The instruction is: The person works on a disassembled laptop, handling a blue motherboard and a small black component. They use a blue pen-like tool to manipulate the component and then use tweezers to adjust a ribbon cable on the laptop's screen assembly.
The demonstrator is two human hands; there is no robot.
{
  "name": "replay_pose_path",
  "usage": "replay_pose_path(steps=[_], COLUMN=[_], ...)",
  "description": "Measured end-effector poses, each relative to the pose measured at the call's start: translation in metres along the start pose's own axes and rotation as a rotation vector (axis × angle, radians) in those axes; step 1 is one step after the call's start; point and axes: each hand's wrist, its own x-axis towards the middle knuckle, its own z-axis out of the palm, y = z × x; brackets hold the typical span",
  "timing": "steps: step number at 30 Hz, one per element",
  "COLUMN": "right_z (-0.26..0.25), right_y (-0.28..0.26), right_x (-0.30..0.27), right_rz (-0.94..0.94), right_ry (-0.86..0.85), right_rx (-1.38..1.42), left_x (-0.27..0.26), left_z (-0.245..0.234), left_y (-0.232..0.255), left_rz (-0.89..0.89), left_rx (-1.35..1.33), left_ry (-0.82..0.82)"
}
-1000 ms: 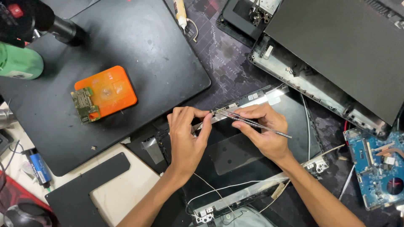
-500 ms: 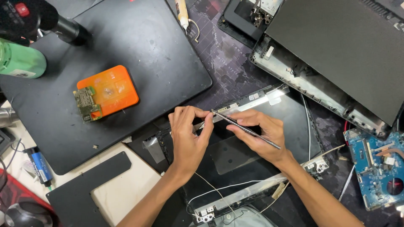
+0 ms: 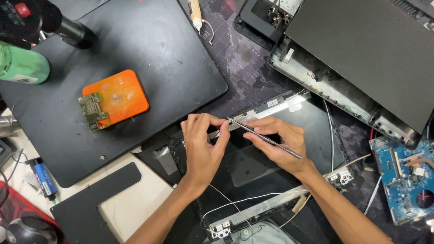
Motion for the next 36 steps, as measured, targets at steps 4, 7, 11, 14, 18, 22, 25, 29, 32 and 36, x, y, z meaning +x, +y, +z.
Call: replay_pose_path(steps=[4, 7, 11, 14, 18, 22, 25, 29, 32, 36], right_z=[0.000, -0.001, -0.001, -0.001, -0.001, -0.002, -0.004, -0.012, -0.022, -0.025], right_y=[0.002, -0.001, 0.000, 0.000, 0.001, 0.003, 0.002, -0.002, -0.006, -0.028], right_x=[-0.001, 0.000, 0.000, 0.000, -0.001, -0.002, -0.002, 0.002, 0.009, 0.030], right_rz=[0.014, 0.006, 0.004, 0.012, 0.007, -0.010, -0.018, -0.035, 0.051, 0.014], right_ry=[0.000, -0.010, -0.020, -0.024, -0.024, -0.029, -0.047, -0.069, -0.057, -0.152], right_rx=[0.012, -0.004, -0.016, -0.013, -0.011, 0.001, 0.018, 0.022, 0.057, -0.263], left_x=[-0.001, -0.001, 0.000, 0.000, 0.000, 0.000, 0.000, 0.001, 0.001, -0.009], left_z=[0.001, 0.001, -0.001, -0.003, -0.006, -0.009, -0.011, -0.012, -0.013, -0.016], left_y=[-0.002, -0.001, 0.002, 0.003, 0.006, 0.009, 0.007, 0.007, 0.007, 0.009], left_rz=[-0.008, -0.031, -0.075, -0.114, -0.167, -0.224, -0.201, -0.191, -0.147, 0.030], left_rx=[0.011, 0.006, -0.006, -0.019, -0.065, -0.110, -0.090, -0.097, -0.065, 0.121], left_ry=[0.002, -0.004, -0.011, -0.020, -0.041, -0.055, -0.065, -0.069, -0.054, -0.052])
